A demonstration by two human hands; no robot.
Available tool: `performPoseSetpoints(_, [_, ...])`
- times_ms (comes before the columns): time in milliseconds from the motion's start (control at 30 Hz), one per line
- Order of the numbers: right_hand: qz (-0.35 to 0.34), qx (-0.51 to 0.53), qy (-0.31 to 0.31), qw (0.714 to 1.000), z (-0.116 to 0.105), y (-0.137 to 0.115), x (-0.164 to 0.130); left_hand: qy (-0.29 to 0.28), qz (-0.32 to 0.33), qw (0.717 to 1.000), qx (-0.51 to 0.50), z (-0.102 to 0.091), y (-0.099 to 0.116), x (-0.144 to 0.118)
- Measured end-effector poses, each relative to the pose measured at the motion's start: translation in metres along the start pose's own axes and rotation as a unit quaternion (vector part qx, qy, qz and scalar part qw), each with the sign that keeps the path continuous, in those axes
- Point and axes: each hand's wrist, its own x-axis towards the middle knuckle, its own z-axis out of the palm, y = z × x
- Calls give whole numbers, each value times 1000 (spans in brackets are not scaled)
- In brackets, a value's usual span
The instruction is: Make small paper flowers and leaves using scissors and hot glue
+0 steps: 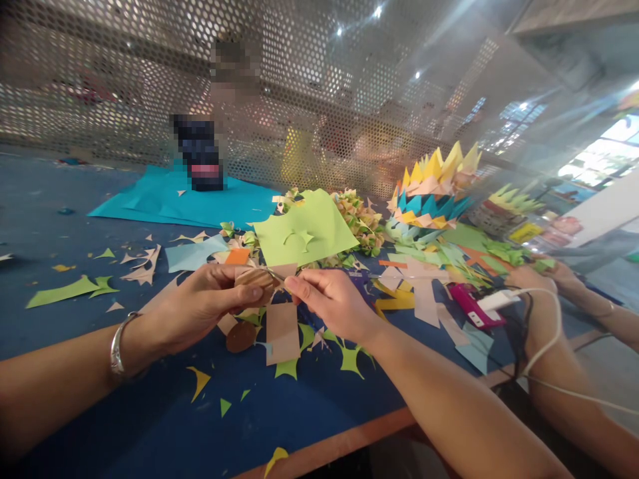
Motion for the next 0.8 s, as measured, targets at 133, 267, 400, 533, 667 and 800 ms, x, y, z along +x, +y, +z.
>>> performPoseSetpoints(133, [7,22,10,1000,1,2,-1,-9,-9,1000,7,3,4,0])
performPoseSetpoints(267, [6,80,22,997,3,2,0,-21,-5,999,39,6,10,-2])
performPoseSetpoints(400, [11,61,34,998,8,-1,1,-70,-47,994,76,9,15,-4])
performPoseSetpoints(533, [17,43,34,998,11,-6,1,-83,-101,987,93,12,18,-6])
performPoseSetpoints(667, [20,39,45,998,12,-6,1,-39,-108,990,84,14,16,-7])
performPoseSetpoints(800, [12,64,82,995,12,-3,1,10,-98,995,3,16,10,-9])
